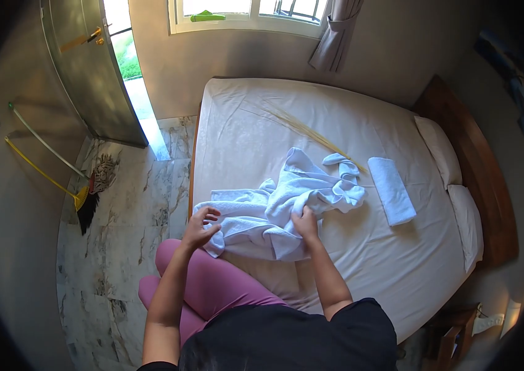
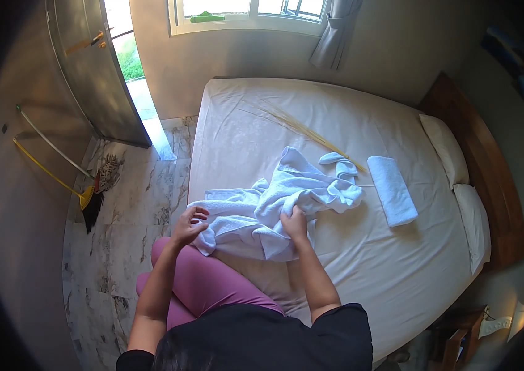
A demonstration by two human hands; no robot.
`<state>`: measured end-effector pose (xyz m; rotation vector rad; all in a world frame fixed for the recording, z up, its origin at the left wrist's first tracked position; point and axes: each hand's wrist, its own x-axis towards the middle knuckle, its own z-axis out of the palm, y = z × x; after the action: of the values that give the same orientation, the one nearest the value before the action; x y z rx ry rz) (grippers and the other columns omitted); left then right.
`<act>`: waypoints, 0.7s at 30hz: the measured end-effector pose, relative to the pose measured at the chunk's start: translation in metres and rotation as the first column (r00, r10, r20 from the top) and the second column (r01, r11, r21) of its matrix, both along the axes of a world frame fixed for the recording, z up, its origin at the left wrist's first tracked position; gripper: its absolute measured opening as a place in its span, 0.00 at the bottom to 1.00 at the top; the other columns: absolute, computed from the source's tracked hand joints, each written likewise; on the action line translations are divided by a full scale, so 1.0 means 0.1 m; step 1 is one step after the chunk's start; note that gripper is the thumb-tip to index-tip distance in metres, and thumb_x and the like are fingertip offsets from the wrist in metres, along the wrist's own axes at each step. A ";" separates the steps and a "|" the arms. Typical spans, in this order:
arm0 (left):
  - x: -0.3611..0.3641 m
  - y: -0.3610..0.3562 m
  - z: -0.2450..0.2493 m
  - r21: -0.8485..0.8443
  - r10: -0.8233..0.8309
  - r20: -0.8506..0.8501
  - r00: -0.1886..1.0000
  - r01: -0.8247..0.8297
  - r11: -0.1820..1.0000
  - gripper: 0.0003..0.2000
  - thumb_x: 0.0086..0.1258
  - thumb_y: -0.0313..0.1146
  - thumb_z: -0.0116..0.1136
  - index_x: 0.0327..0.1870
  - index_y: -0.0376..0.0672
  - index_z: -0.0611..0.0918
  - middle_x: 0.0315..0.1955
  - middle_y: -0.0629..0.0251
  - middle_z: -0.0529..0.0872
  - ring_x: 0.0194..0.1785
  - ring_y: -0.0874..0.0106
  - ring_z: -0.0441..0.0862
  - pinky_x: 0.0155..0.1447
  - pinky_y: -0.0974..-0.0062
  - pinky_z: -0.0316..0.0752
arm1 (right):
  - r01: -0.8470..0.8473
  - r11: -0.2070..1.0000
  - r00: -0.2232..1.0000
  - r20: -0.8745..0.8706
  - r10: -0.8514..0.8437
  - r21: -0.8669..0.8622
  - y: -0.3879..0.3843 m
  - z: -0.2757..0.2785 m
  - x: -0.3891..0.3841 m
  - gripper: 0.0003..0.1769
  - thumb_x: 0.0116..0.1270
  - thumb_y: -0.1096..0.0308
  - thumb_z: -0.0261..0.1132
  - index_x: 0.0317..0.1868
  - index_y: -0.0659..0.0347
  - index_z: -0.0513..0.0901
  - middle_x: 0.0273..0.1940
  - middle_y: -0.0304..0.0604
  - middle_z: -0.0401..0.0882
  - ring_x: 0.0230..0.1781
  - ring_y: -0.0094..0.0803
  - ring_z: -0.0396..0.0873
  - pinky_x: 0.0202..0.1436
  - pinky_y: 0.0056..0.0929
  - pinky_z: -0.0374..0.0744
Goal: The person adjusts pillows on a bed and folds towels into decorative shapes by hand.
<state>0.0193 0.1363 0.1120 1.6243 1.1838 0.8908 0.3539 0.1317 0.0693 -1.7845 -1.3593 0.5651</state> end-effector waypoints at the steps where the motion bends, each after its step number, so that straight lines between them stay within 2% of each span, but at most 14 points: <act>1: 0.08 -0.02 0.09 0.059 -0.027 -0.056 0.998 0.030 0.998 0.15 0.56 0.31 0.62 0.45 0.41 0.77 0.45 0.63 0.81 0.46 0.70 0.81 0.50 0.70 0.74 | -0.011 1.000 0.952 -0.305 0.014 0.012 0.03 0.10 0.00 0.09 0.55 0.67 0.57 0.31 0.66 0.77 0.29 0.43 0.78 0.31 0.37 0.78 0.36 0.34 0.77; 2: 0.17 -0.01 0.16 0.097 -0.054 -0.039 0.998 0.057 0.994 0.14 0.57 0.30 0.62 0.45 0.41 0.77 0.45 0.62 0.81 0.46 0.69 0.81 0.50 0.70 0.74 | -0.018 1.000 0.814 -0.580 0.029 0.025 0.05 0.21 0.02 0.08 0.56 0.70 0.56 0.31 0.65 0.77 0.27 0.39 0.77 0.28 0.31 0.78 0.33 0.30 0.77; 3: 0.27 0.00 0.24 0.133 -0.083 -0.022 0.996 0.086 0.987 0.14 0.58 0.30 0.62 0.45 0.41 0.77 0.45 0.62 0.81 0.46 0.69 0.81 0.49 0.71 0.74 | -0.101 0.995 0.769 -0.633 0.092 0.021 0.02 0.46 0.05 0.08 0.55 0.75 0.52 0.32 0.64 0.78 0.27 0.31 0.75 0.24 0.17 0.71 0.27 0.19 0.72; 4: 0.39 0.01 0.34 0.168 -0.115 -0.006 0.993 0.115 0.979 0.14 0.58 0.30 0.62 0.45 0.41 0.77 0.45 0.61 0.81 0.46 0.69 0.81 0.49 0.71 0.74 | -0.193 0.980 0.739 -0.651 0.173 0.042 -0.02 0.73 0.01 0.09 0.56 0.75 0.51 0.33 0.64 0.78 0.27 0.31 0.75 0.24 0.17 0.71 0.26 0.19 0.71; 5: 0.53 -0.01 0.49 0.212 -0.154 0.059 0.986 0.138 0.967 0.14 0.65 0.36 0.59 0.48 0.41 0.77 0.43 0.63 0.80 0.46 0.70 0.81 0.48 0.73 0.74 | -0.281 0.958 0.700 -0.668 0.250 0.064 -0.08 1.00 -0.07 0.09 0.56 0.76 0.51 0.33 0.64 0.78 0.27 0.31 0.75 0.24 0.16 0.71 0.26 0.18 0.71; 6: 0.65 -0.02 0.68 0.080 -0.196 0.140 0.970 0.186 0.979 0.16 0.67 0.40 0.56 0.50 0.41 0.76 0.45 0.64 0.79 0.47 0.70 0.80 0.49 0.73 0.75 | -0.364 0.927 0.655 -0.683 0.323 0.090 -0.15 1.23 -0.16 0.10 0.56 0.76 0.50 0.34 0.64 0.78 0.27 0.31 0.76 0.24 0.16 0.70 0.26 0.18 0.70; 8: 0.82 -0.01 0.95 -0.171 -0.244 0.308 0.919 0.306 0.937 0.21 0.70 0.48 0.51 0.56 0.42 0.73 0.48 0.65 0.78 0.49 0.71 0.79 0.50 0.72 0.75 | -0.561 0.820 0.624 -0.596 0.506 0.109 -0.22 1.43 -0.36 0.11 0.57 0.76 0.52 0.39 0.65 0.78 0.30 0.33 0.76 0.28 0.18 0.73 0.30 0.21 0.73; 9: 0.86 0.05 0.89 -0.270 -0.295 0.306 0.905 0.380 0.885 0.28 0.71 0.56 0.43 0.60 0.42 0.70 0.49 0.65 0.78 0.50 0.70 0.78 0.50 0.73 0.74 | -0.630 0.753 0.595 -0.505 0.626 0.190 -0.24 1.47 -0.52 0.11 0.58 0.74 0.53 0.40 0.66 0.78 0.30 0.37 0.77 0.31 0.21 0.74 0.33 0.23 0.74; 10: 0.93 -0.03 1.19 -0.283 -0.303 0.259 0.917 0.372 0.884 0.25 0.70 0.51 0.51 0.60 0.41 0.71 0.49 0.65 0.78 0.50 0.73 0.76 0.52 0.73 0.73 | -0.668 0.668 0.611 -0.271 0.744 0.329 -0.20 1.36 -0.64 0.11 0.58 0.72 0.55 0.40 0.67 0.77 0.30 0.42 0.78 0.31 0.25 0.75 0.35 0.28 0.75; 12: 0.98 0.03 1.11 -0.112 -0.386 0.097 0.917 0.396 0.912 0.22 0.67 0.39 0.59 0.58 0.39 0.72 0.47 0.66 0.79 0.49 0.76 0.75 0.52 0.75 0.72 | -0.679 0.697 0.653 -0.245 0.717 0.231 -0.26 1.32 -0.73 0.14 0.55 0.72 0.57 0.42 0.67 0.76 0.31 0.51 0.79 0.32 0.38 0.80 0.38 0.36 0.76; 15: 0.99 0.07 1.00 -0.063 -0.355 0.260 0.898 0.383 0.922 0.20 0.63 0.27 0.62 0.56 0.37 0.74 0.45 0.67 0.80 0.47 0.78 0.75 0.52 0.78 0.72 | -0.621 0.766 0.780 0.043 0.624 0.167 -0.33 1.44 -0.75 0.16 0.52 0.73 0.58 0.43 0.65 0.76 0.34 0.56 0.80 0.36 0.51 0.80 0.41 0.43 0.76; 18: 1.06 0.02 0.97 0.041 -0.309 0.239 0.921 0.308 0.950 0.19 0.63 0.23 0.59 0.56 0.36 0.74 0.44 0.68 0.80 0.46 0.79 0.76 0.52 0.79 0.72 | -0.479 0.858 0.877 0.155 0.455 0.187 -0.40 1.42 -0.83 0.17 0.50 0.74 0.59 0.44 0.63 0.77 0.37 0.59 0.80 0.39 0.55 0.78 0.43 0.46 0.76; 19: 1.06 0.05 0.95 0.081 -0.313 0.223 0.923 0.303 0.950 0.17 0.64 0.22 0.57 0.55 0.36 0.74 0.43 0.68 0.81 0.47 0.80 0.76 0.51 0.79 0.72 | -0.462 0.852 0.884 0.206 0.419 0.248 -0.38 1.41 -0.83 0.18 0.50 0.75 0.59 0.45 0.62 0.78 0.38 0.57 0.80 0.39 0.54 0.78 0.44 0.47 0.76; 21: 1.02 0.09 1.06 0.065 -0.284 0.231 0.931 0.277 0.959 0.15 0.60 0.21 0.55 0.49 0.34 0.76 0.38 0.66 0.82 0.43 0.79 0.76 0.48 0.79 0.73 | -0.402 0.879 0.907 0.241 0.345 0.255 -0.39 1.40 -0.79 0.17 0.50 0.75 0.59 0.43 0.62 0.78 0.37 0.56 0.79 0.40 0.54 0.78 0.44 0.47 0.75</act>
<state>0.1213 0.1452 0.2181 1.6104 0.7524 0.8924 0.2750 0.0927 0.2088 -1.3594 -1.8399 0.3687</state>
